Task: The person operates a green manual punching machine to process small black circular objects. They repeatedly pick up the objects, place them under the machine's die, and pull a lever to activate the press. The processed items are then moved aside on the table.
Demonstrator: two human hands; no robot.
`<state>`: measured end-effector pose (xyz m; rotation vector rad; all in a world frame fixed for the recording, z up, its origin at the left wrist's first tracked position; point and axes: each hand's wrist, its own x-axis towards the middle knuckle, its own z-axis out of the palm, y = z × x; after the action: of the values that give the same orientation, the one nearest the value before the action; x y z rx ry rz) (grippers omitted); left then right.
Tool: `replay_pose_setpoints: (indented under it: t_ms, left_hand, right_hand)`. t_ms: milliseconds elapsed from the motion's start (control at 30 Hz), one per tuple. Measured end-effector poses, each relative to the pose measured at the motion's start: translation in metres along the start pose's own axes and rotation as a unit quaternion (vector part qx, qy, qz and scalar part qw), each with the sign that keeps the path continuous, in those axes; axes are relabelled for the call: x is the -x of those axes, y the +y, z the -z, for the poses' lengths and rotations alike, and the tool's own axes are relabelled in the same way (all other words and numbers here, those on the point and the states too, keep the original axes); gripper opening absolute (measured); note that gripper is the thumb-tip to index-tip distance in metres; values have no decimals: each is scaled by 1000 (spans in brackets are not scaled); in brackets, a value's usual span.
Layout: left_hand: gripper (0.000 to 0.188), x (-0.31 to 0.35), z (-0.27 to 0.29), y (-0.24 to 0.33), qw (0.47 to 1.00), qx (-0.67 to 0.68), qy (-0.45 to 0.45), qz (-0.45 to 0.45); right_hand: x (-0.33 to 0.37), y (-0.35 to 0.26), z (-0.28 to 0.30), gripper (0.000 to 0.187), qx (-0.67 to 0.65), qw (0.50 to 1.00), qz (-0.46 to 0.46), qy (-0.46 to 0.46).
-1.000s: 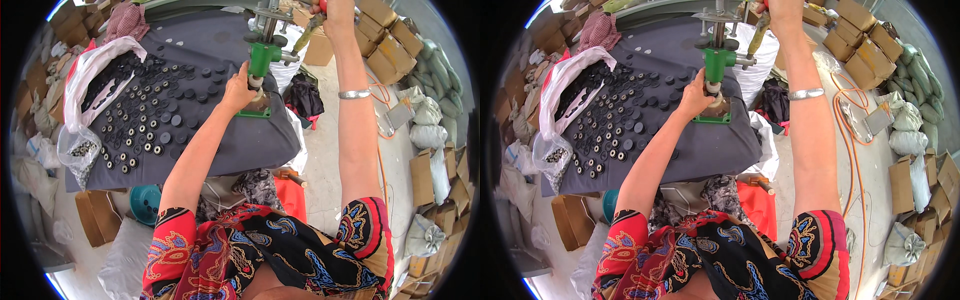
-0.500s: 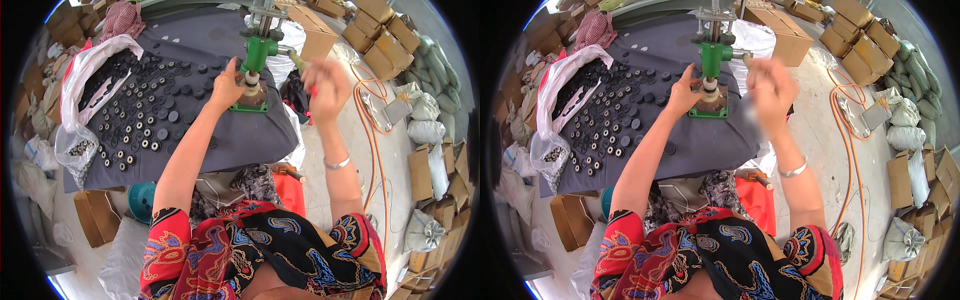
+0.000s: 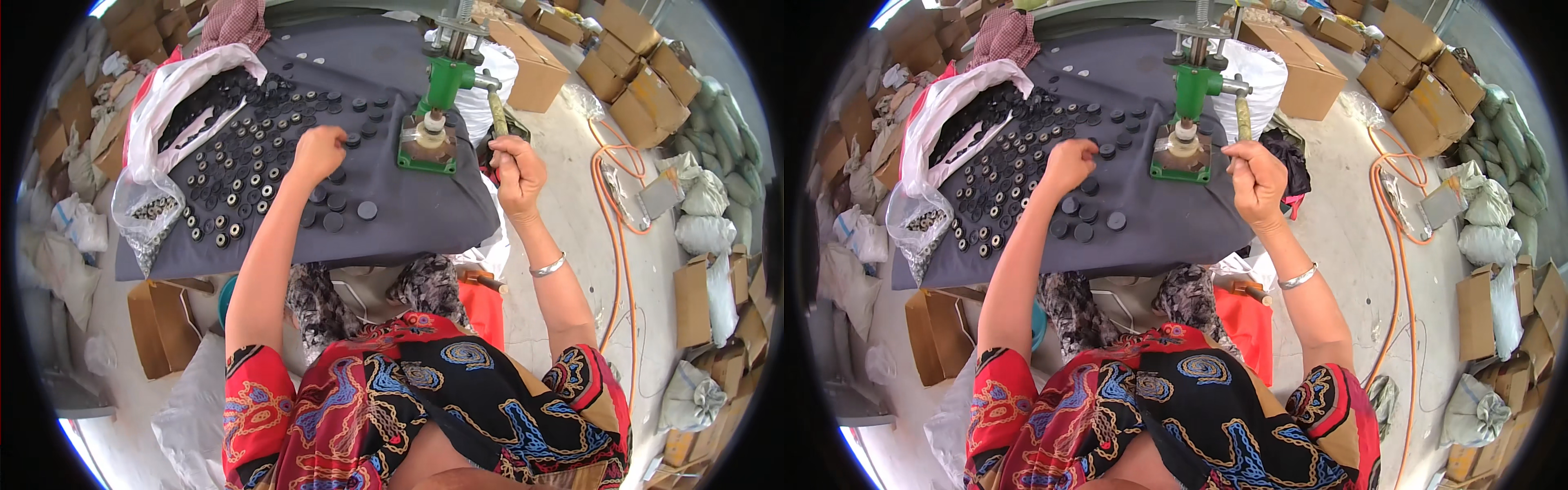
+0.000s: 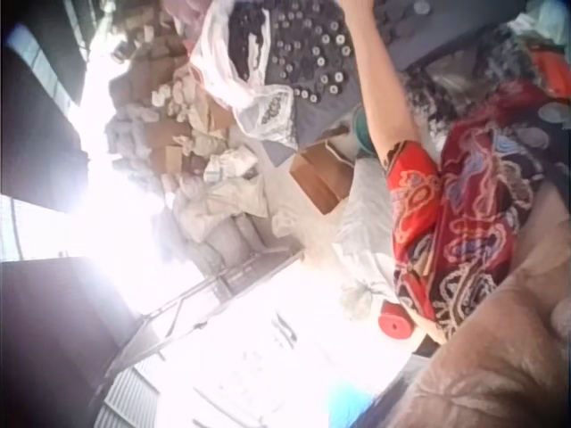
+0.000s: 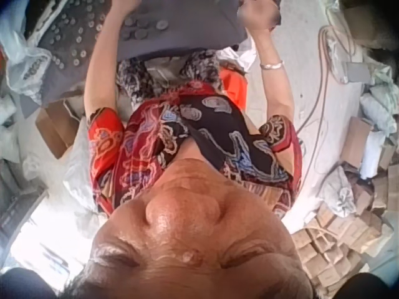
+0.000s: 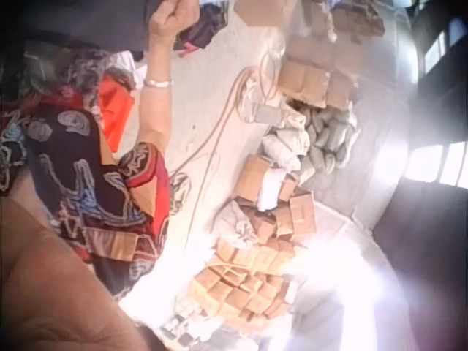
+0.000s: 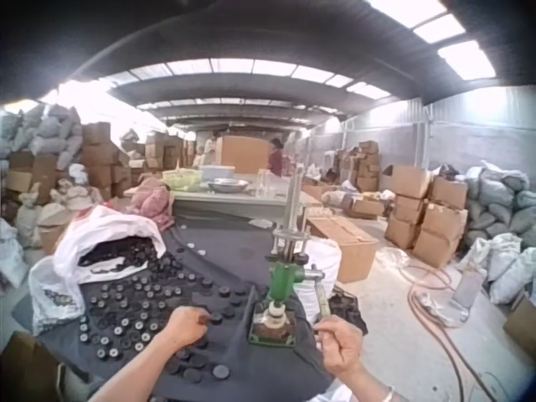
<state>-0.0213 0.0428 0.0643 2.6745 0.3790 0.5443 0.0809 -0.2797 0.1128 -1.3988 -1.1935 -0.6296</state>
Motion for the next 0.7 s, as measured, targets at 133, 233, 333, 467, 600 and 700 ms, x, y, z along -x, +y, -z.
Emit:
replay_pose_setpoints:
  t_ms: [133,233,333,467,600,700]
  left_hand:
    - [40,23,2,16,990,-101,-94,28]
    - [45,29,0,22,979,-174,-104,12]
    - [47,26,-2,26,970,-198,-137,16]
    - [45,28,-6,21,967,-209,-144,12]
    - [33,30,-14,12,969,-215,-118,-7]
    - [45,25,-22,5,964,-225,-145,-3]
  right_hand:
    - [-22,-11,8,18,-8,998,-59,-7]
    - [-19,-15,8,18,-26,996,-90,2]
    - [15,9,0,17,-13,993,116,-6]
    - [6,10,6,16,12,994,99,-47]
    - [2,-5,3,18,7,999,-25,-26]
    - [-12,-12,8,19,9,996,-86,-29]
